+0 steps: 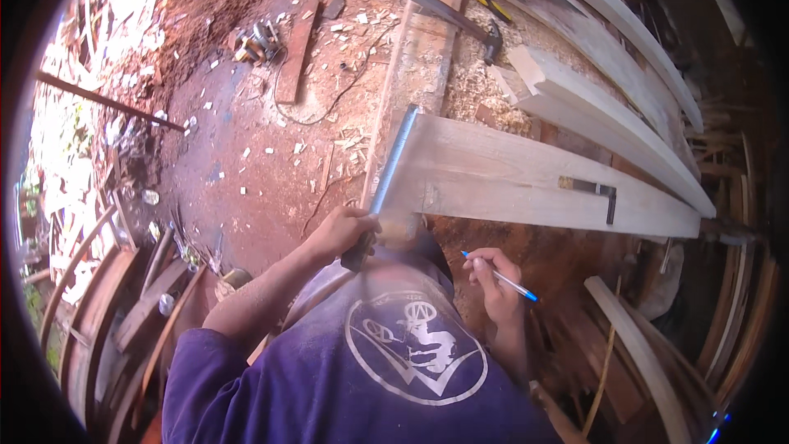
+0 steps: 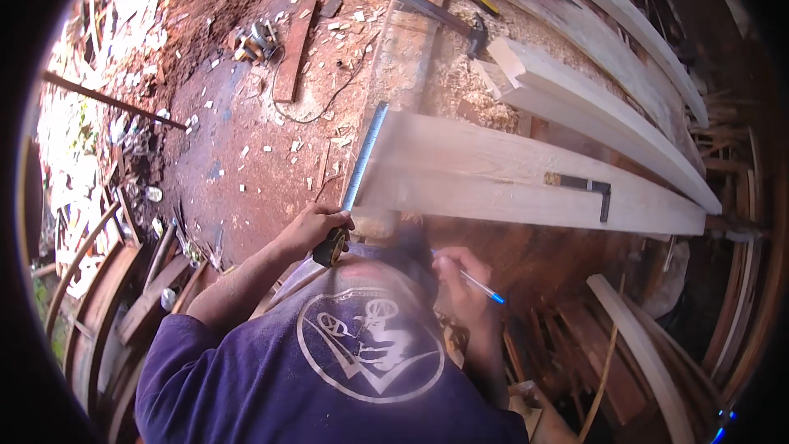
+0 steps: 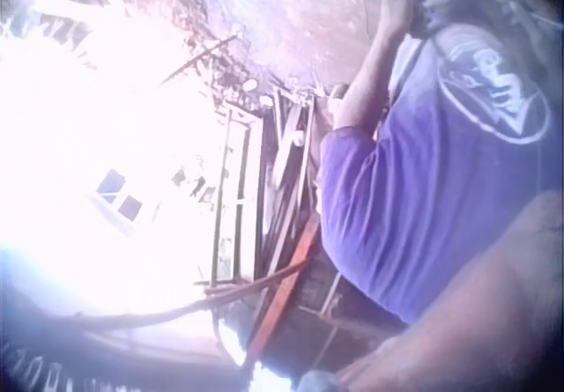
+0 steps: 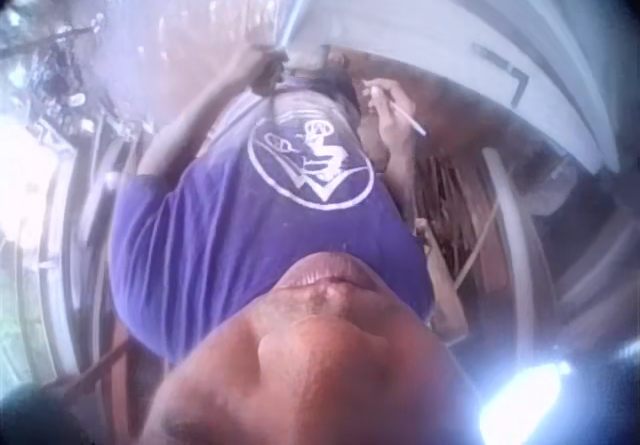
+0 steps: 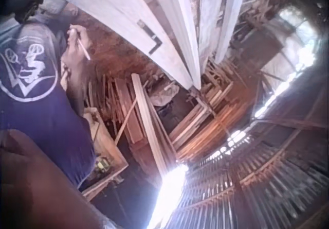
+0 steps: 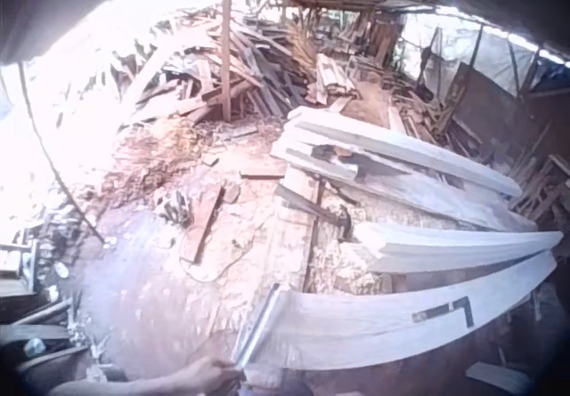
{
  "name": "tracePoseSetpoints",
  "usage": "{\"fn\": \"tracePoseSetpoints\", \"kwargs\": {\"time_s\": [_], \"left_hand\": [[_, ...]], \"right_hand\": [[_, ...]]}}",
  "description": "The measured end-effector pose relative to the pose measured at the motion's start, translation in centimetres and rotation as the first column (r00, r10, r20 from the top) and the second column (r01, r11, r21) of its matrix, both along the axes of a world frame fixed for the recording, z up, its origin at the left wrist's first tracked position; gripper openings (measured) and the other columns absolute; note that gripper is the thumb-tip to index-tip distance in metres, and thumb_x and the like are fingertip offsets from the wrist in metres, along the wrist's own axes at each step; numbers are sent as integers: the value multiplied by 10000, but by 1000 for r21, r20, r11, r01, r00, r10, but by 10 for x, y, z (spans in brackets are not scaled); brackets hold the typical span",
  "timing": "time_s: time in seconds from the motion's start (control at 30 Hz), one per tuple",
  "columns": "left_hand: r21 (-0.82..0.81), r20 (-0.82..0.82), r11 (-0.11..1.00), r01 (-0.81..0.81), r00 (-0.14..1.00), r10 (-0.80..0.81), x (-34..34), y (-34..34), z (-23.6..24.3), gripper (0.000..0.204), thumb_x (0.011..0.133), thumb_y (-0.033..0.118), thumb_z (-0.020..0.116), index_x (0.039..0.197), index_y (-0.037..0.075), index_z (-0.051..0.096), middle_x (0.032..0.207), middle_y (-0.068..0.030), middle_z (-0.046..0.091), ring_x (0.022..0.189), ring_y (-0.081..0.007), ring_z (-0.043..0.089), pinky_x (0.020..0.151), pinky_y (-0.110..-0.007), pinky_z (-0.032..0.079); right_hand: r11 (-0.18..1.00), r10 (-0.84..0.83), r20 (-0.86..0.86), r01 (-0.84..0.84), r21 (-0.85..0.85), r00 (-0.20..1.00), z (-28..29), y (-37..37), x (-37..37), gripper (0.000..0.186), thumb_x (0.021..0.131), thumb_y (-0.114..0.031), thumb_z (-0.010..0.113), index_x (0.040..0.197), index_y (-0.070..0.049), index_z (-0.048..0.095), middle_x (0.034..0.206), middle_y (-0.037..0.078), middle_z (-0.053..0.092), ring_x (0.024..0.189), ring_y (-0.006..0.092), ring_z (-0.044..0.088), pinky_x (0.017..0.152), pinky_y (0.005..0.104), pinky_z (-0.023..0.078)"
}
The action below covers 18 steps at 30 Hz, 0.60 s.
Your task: The person marks straight lines on wooden beams using a square and a pen, then uses a tape measure to mark specific measurements on another board.
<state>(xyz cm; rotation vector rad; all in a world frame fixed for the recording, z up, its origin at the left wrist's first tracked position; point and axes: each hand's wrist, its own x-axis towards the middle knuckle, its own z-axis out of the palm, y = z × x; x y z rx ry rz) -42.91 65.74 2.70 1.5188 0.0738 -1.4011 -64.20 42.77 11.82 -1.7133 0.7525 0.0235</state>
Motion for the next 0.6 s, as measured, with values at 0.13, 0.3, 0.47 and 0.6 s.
{"fn": "tracePoseSetpoints", "kwargs": {"time_s": [0.13, 0.3, 0.47, 0.6], "left_hand": [[92, 37, 991, -101, 995, 98, -7, -13, 3, 347, 1076, 248, 581, 961, -47, 721, 784, -99, 699, 650, -160, 677, 599, -318, 551], [233, 1, 927, -293, 954, 301, -35, -24, 7, 327, 1064, 234, 592, 916, -26, 726, 757, -76, 696, 642, -150, 658, 593, -310, 522], [364, 131, 882, -298, 954, 269, -56, -39, 18, 331, 1024, 261, 626, 892, -11, 762, 731, -54, 693, 652, -135, 629, 638, -326, 493], [412, 143, 863, -293, 956, 256, -62, -48, 27, 335, 1008, 303, 641, 900, 11, 765, 757, -41, 697, 686, -139, 625, 668, -340, 489]], "right_hand": [[966, 251, 75, -255, 43, 965, 1, -54, 53, 163, 1026, -127, 618, 1084, 3, 698, 916, 75, 732, 770, 104, 643, 704, 258, 523], [882, 444, 88, -452, 131, 892, -7, -125, 111, 159, 1011, -102, 614, 1086, 6, 705, 885, 76, 736, 738, 110, 623, 677, 268, 507], [790, 593, 133, -605, 100, 795, -14, -175, 169, 162, 1024, -100, 599, 1076, 26, 687, 889, 57, 704, 738, 92, 590, 674, 254, 478], [762, 599, 207, -630, 151, 774, -20, -186, 192, 156, 1043, -74, 562, 1089, 32, 667, 918, 76, 695, 754, 90, 573, 698, 253, 473]]}}
